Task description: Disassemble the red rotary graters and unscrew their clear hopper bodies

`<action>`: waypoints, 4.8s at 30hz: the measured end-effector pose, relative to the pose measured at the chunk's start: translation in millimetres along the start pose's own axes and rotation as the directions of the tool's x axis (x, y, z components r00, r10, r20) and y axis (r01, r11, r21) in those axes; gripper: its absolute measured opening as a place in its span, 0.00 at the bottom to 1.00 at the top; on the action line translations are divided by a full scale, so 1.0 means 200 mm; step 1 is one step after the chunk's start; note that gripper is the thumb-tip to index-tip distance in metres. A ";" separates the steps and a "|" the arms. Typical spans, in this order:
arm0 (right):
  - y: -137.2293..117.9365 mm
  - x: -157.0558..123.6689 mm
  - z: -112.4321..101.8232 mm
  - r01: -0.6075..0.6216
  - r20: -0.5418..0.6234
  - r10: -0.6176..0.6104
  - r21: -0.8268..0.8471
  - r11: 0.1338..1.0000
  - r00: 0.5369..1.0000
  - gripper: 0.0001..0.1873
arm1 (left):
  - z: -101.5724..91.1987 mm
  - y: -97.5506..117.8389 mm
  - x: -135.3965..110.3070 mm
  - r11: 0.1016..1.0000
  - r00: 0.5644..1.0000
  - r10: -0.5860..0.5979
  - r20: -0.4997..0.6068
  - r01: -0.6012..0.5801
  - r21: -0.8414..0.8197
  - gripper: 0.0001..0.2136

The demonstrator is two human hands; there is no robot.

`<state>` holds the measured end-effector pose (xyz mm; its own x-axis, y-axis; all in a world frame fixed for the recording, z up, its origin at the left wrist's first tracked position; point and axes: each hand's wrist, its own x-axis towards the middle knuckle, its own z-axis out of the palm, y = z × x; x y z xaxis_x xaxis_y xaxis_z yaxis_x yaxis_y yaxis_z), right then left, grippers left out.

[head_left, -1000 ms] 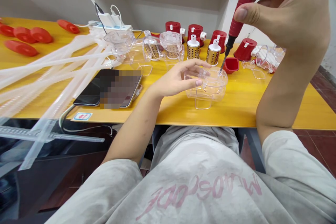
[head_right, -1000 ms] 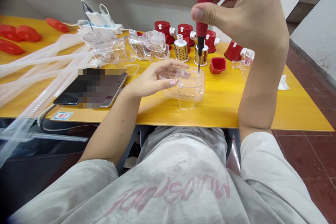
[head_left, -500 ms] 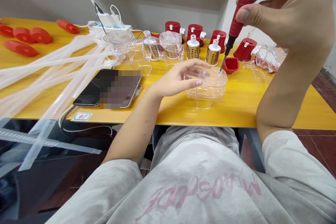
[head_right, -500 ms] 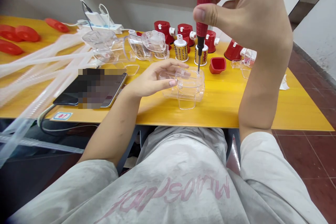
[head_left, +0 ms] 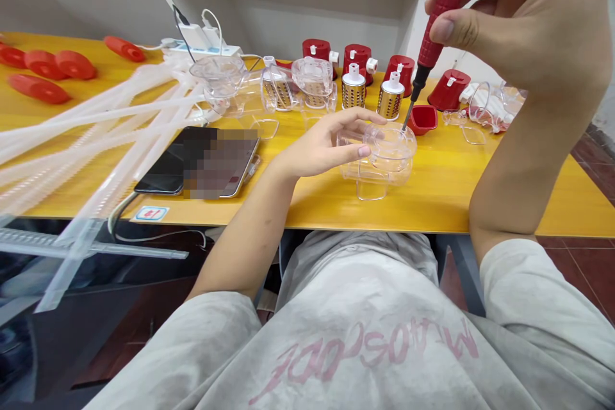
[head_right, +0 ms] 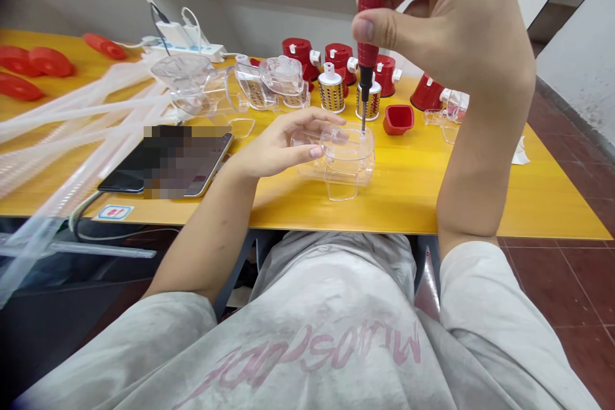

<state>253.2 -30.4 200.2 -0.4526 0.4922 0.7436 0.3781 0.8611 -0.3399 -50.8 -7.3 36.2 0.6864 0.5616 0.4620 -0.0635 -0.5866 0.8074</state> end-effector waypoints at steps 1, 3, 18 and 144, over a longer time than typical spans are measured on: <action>0.00 0.00 0.01 -0.005 -0.016 0.005 0.017 1.000 1.000 0.18 | 0.00 0.00 0.00 1.000 1.000 0.001 0.001 -0.001 0.000 0.32; -0.01 -0.01 0.02 -0.015 -0.032 0.017 0.083 0.996 0.999 0.20 | 0.00 0.00 0.00 1.000 1.000 0.004 0.000 -0.004 -0.001 0.32; -0.03 -0.02 0.02 -0.012 0.004 0.011 0.065 0.998 1.000 0.20 | 0.00 0.01 0.00 1.000 1.000 -0.010 0.000 0.010 -0.001 0.32; -0.04 -0.04 0.03 -0.037 0.147 0.012 0.170 0.985 0.989 0.38 | 0.00 0.00 0.01 1.000 1.000 0.002 -0.007 -0.002 0.012 0.31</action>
<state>248.2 -39.9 193.3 -0.5621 0.5159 0.6465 0.2521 0.8513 -0.4601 -48.7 -7.0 37.4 0.6812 0.5643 0.4664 -0.0564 -0.5947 0.8019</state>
